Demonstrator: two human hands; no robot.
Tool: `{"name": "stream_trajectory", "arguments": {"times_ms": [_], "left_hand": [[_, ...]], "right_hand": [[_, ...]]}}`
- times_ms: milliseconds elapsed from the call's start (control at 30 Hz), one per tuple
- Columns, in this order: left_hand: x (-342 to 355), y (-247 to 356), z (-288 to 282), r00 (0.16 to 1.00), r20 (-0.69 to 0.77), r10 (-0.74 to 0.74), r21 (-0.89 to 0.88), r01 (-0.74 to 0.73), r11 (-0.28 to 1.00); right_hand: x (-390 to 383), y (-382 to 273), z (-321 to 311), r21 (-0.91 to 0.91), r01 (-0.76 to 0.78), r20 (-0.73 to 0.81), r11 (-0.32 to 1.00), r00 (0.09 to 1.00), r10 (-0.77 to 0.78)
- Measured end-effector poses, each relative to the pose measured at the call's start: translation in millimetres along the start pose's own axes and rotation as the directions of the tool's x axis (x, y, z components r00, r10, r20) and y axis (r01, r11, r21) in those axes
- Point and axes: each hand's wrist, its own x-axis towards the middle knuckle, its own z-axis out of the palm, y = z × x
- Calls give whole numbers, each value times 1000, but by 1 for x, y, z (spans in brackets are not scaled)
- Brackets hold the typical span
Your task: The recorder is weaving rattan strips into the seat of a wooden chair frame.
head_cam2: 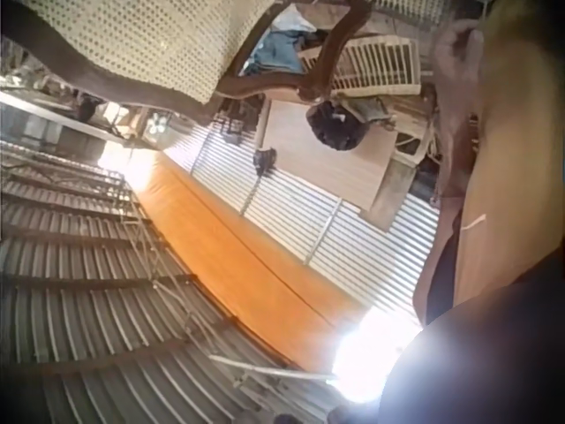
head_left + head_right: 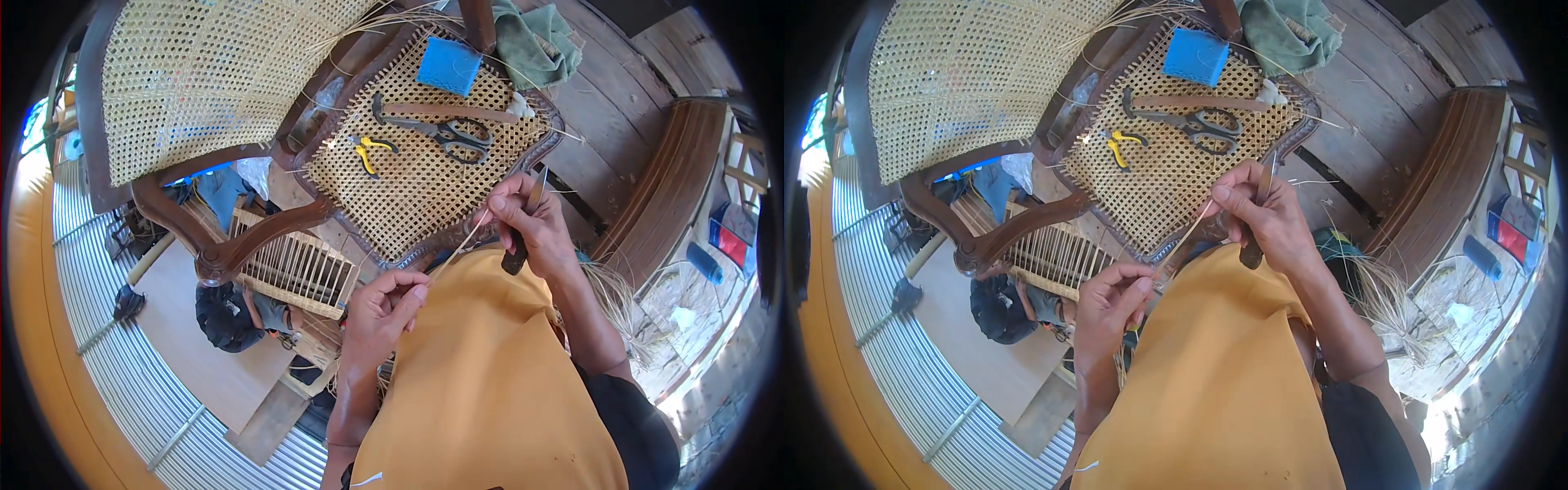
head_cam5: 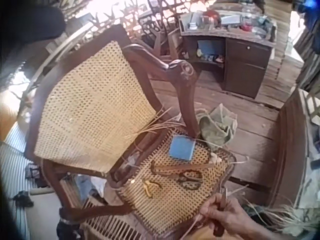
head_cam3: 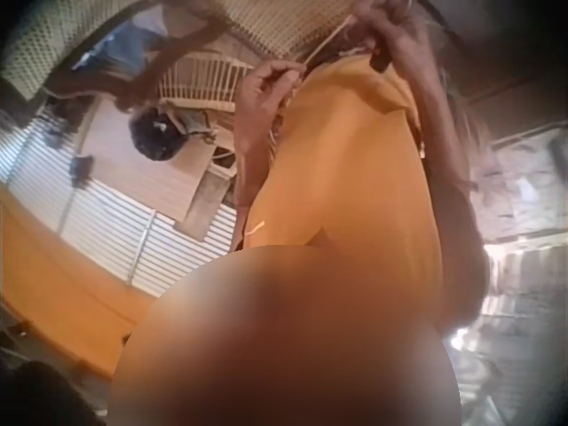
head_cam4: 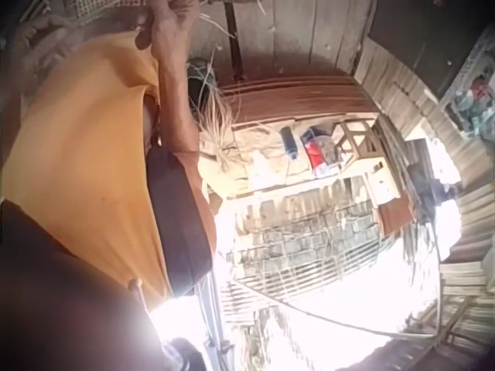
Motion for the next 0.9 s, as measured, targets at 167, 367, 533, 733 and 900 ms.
{"name": "stream_trajectory", "arguments": {"times_ms": [167, 367, 533, 733, 900], "left_hand": [[-4, -8, -2, 997, -46, 69, -23, -70, 997], [-11, -10, -1, 996, -74, 53, -45, -57, 997], [-10, -11, -1, 997, -65, 34, -59, -38, 998], [-7, -15, -7, 1000, -21, 11, -73, -13, 997], [-9, -18, -14, 998, -41, -48, -63, 45, 997]], "right_hand": [[12, -3, -9, -43, 56, -43, 998, 997, -57], [24, -2, -15, -74, 62, -149, 995, 986, -72], [30, 2, -18, -88, 57, -144, 995, 987, -69], [40, 6, -19, -140, 71, -157, 988, 983, -93], [52, 4, -21, -120, 128, -212, 984, 966, -152]]}}
